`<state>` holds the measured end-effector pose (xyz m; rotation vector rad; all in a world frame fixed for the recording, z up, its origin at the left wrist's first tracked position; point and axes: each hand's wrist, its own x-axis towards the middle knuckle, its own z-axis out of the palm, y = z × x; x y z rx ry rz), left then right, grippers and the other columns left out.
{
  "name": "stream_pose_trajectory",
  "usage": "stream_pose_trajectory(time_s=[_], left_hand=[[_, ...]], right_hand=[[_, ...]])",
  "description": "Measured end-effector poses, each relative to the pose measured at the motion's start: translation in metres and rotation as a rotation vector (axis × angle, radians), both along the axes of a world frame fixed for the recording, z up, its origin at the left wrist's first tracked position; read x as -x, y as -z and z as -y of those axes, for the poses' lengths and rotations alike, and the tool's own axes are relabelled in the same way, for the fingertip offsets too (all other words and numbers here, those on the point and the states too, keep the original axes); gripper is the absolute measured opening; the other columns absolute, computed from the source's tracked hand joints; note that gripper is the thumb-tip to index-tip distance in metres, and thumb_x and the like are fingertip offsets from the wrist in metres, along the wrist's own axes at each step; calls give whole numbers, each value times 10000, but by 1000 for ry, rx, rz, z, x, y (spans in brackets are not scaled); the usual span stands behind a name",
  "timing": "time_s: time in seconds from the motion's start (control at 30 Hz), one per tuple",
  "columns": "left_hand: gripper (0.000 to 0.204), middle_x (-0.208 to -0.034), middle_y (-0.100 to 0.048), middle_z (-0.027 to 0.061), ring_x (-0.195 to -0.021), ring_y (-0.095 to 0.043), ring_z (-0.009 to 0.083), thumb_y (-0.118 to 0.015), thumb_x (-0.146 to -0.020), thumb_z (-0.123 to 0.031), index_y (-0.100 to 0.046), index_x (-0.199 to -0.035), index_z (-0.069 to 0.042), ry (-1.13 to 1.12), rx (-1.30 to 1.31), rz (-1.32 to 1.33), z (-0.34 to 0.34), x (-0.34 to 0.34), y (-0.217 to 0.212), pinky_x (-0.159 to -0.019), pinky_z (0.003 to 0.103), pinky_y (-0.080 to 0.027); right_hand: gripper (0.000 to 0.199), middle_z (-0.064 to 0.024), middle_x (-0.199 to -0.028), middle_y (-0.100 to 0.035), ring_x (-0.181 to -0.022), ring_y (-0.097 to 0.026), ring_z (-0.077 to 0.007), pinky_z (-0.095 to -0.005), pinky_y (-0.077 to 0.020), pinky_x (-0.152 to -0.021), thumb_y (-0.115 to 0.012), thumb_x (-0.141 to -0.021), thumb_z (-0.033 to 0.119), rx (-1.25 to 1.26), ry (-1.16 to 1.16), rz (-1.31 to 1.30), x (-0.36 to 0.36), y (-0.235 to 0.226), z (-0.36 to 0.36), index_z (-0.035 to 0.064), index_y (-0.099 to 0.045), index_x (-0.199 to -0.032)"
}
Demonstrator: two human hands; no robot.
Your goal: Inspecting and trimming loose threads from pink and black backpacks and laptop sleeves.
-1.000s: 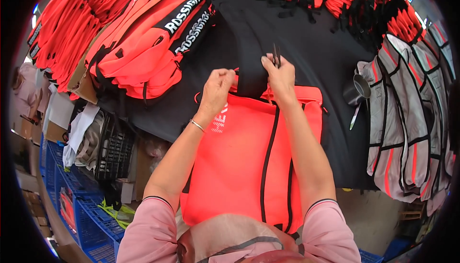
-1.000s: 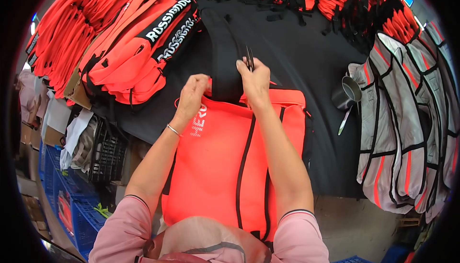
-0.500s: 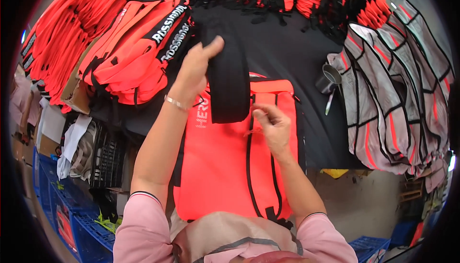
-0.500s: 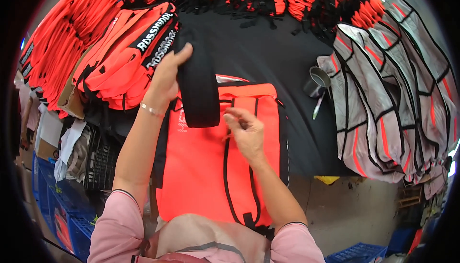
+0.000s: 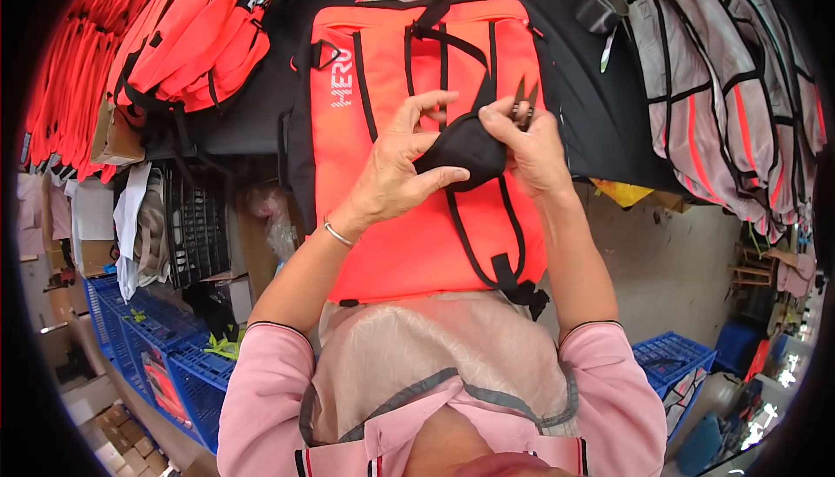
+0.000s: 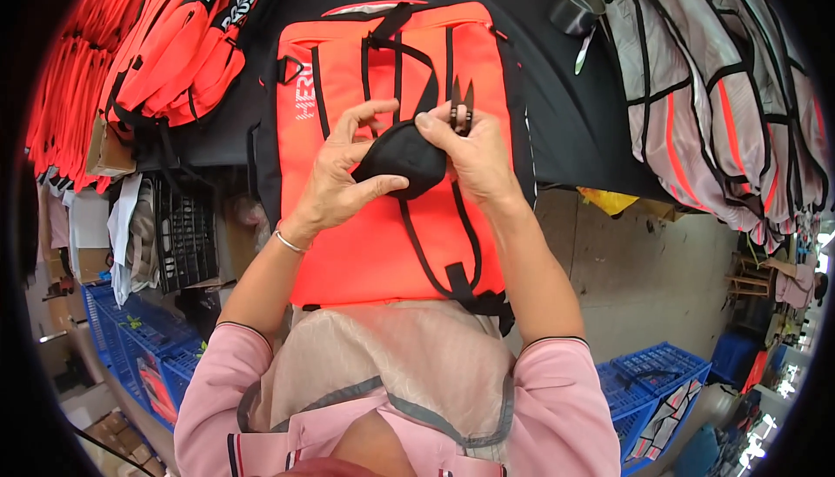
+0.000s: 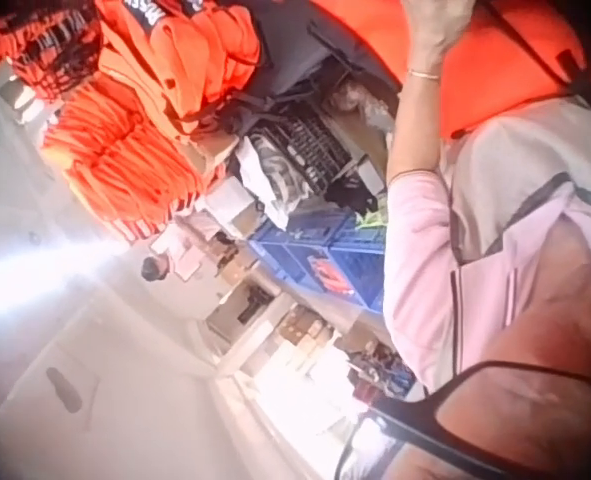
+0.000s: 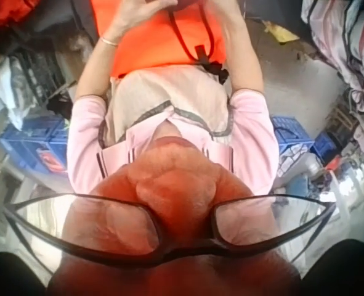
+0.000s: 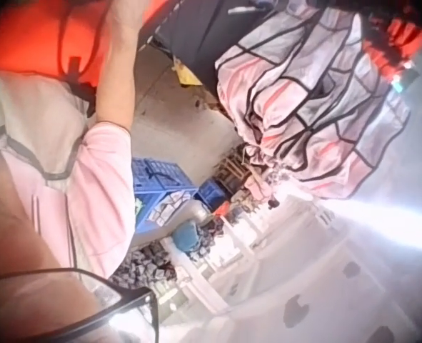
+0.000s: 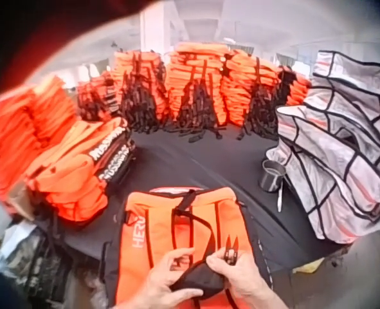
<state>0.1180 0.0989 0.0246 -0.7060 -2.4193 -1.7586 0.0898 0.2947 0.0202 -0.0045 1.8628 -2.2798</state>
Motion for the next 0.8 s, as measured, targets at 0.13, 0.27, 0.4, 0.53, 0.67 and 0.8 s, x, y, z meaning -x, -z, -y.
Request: stream_pose_trajectory(time_s=[0.13, 0.27, 0.4, 0.53, 0.67, 0.8], left_hand=[[254, -1217, -641, 71, -1253, -465, 277, -828, -693, -84, -751, -935, -70, 81, 14, -126, 5, -3, 18, -1056, 390, -386], [248, -1097, -695, 54, -1197, -523, 243, -826, -704, -78, -755, -941, -65, 45, -10, -86, 10, -16, 36, -1001, 360, -438], [203, -1062, -711, 75, -966, -652, 184, -805, -734, -55, -762, -932, -55, -73, -51, 103, 12, -28, 47, -806, 291, -529], [188, -1043, -720, 106, -850, -689, 174, -787, -746, -31, -770, -930, -63, -81, -66, 71, 9, -28, 50, -720, 281, -553], [222, -1093, -710, 106, -850, -676, 138, -793, -756, -3, -759, -973, -35, -72, -76, 49, 11, -26, 53, -732, 249, -549], [231, -1095, -711, 104, -873, -678, 146, -788, -752, 8, -758, -976, -37, -55, -58, 59, 10, -26, 49, -754, 259, -553]], right_hand=[[231, 11, -741, -577, -567, -514, -54, -237, -392, -487, -746, -867, 231, 303, -141, 361, -16, 33, 8, 51, -601, -871], [261, -4, -742, -572, -553, -478, -57, -251, -348, -434, -703, -901, 284, 157, -240, 441, -23, 26, 7, 53, -606, -975], [321, -18, -856, -594, -710, -524, -71, -251, -427, -595, -646, -943, 279, -96, -53, 267, -39, -7, 0, 16, -629, -1125], [258, -53, -917, -615, -816, -570, -114, -259, -470, -747, -678, -916, 179, -378, 45, -137, -59, 6, -19, -7, -650, -1092], [218, -55, -912, -618, -787, -576, -121, -269, -476, -738, -735, -853, 119, -549, -22, -127, -67, -3, -20, 5, -653, -1019], [218, -52, -897, -610, -778, -576, -122, -260, -475, -715, -746, -843, 127, -582, -65, -133, -64, -2, -17, 4, -655, -998]])
